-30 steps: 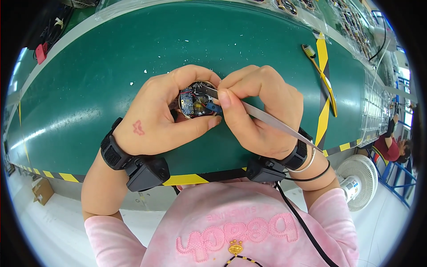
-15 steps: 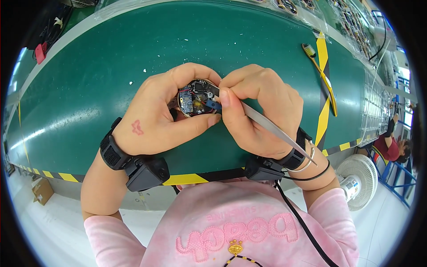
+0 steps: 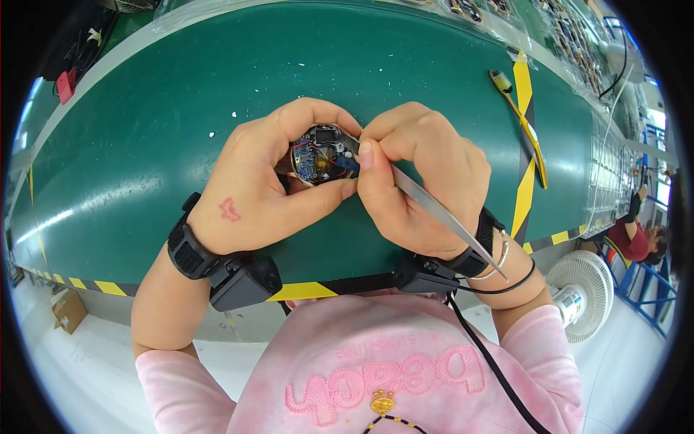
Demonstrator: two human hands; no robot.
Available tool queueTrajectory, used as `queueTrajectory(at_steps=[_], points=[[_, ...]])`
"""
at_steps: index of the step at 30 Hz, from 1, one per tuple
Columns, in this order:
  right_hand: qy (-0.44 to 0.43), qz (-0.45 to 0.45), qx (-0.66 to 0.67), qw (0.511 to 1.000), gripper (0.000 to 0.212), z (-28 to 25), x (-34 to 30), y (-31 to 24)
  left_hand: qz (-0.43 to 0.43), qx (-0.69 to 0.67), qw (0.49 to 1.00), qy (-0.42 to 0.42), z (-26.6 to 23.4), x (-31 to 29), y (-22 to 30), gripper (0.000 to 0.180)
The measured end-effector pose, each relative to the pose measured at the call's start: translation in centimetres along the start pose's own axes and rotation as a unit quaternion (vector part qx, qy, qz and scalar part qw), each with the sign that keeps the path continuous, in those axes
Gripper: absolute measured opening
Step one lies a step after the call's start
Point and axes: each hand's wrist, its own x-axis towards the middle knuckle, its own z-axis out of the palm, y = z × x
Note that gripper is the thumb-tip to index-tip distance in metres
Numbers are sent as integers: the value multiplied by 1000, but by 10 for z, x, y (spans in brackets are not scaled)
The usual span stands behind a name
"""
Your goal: The person uses tweezers to manipulate components inside a watch casing, then brushes the watch with a toothbrush. They continue using the tweezers to remove a small battery and a circuit board from the casing.
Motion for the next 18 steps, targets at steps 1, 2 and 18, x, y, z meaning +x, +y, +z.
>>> queueTrajectory(at_steps=[1,2,18], points=[[1,-6,1,1000,15,0,0,0,0,0,1000,0,0,0,-1,38],[1,-13,2,1000,15,0,0,1,7,-1,1000,2,0,0,-2,39],[-72,160,174,969,8,-19,1,-2,80,48,995,24,4,-2,-5,43]])
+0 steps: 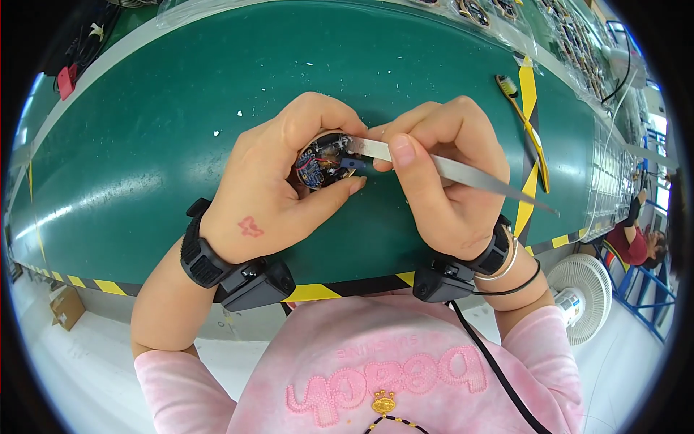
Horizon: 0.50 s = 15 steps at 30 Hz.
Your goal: The person uses tweezers to manipulate components inside a watch casing, then brushes the watch with a toothbrush. They continue using the tweezers to remove a small battery and a circuit board from the casing.
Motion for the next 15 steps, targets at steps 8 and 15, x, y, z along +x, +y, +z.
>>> queueTrajectory(at_steps=[8,15], points=[[-4,95,92,991,10,7,3,-5,25,57,998,12,4,1,3,39],[6,143,113,983,12,7,4,-7,47,108,993,2,4,-1,3,36]])
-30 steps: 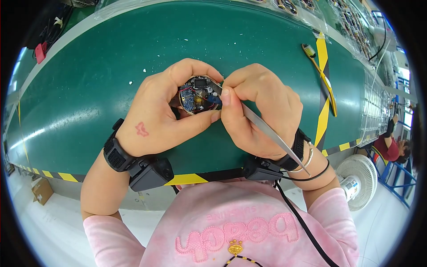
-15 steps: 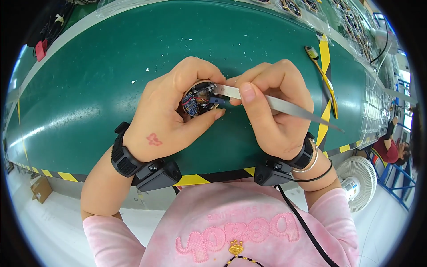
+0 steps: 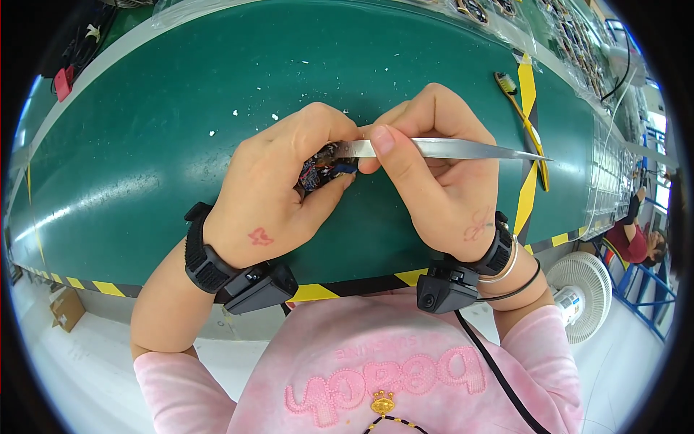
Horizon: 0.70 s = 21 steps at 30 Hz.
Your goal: The person uses tweezers to manipulate components inside a watch casing, then brushes the watch with a toothbrush. They continue using the tweezers to remove a small battery and a circuit board from the casing.
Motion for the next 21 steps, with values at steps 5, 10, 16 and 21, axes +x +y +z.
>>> queueTrajectory(at_steps=[5,10,16,21], points=[[-6,-44,-81,996,13,-4,-2,6,-13,-30,999,1,1,0,-1,36],[2,-79,-22,997,13,-3,0,8,-39,-58,998,3,1,0,1,37],[24,-66,-68,995,12,3,0,3,-23,-29,999,8,1,-1,-2,37],[24,-147,-152,977,11,-1,-1,8,-41,-50,998,14,2,1,-3,37]])
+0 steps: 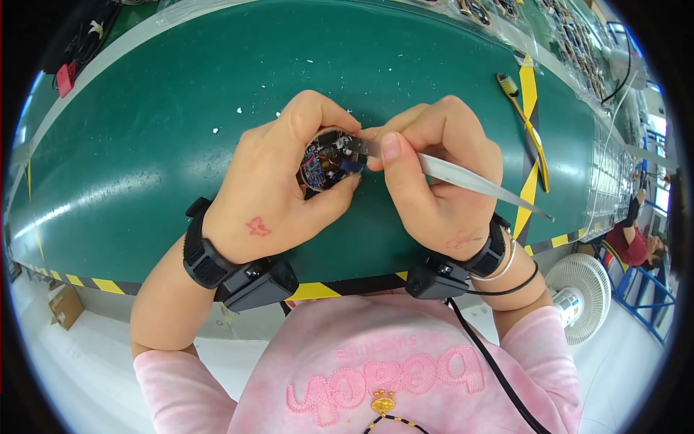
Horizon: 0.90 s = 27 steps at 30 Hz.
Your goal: The person uses tweezers to manipulate components inside a watch casing, then brushes the watch with a toothbrush. They continue using the tweezers to remove a small battery and a circuit board from the casing.
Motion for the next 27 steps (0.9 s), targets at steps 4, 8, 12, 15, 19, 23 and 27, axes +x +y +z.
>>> queueTrajectory(at_steps=[4,8,12,15,19,23,27], points=[[8,-28,2,1000,11,1,1,1,-15,16,1000,10,0,-1,0,37],[3,-69,-33,997,12,2,3,6,-16,20,1000,8,0,-1,-1,38],[11,-123,-82,989,13,6,3,6,1,26,1000,5,0,-2,-3,40],[17,-142,-99,985,14,5,3,7,-2,17,1000,10,0,0,-4,40],[18,-150,-97,984,15,5,4,7,1,16,1000,10,-1,0,-4,40],[2,-161,-99,982,15,3,7,9,-21,8,1000,8,-3,1,-1,39],[-5,-120,-91,989,11,-4,5,8,-81,-23,996,11,-6,2,4,36]])
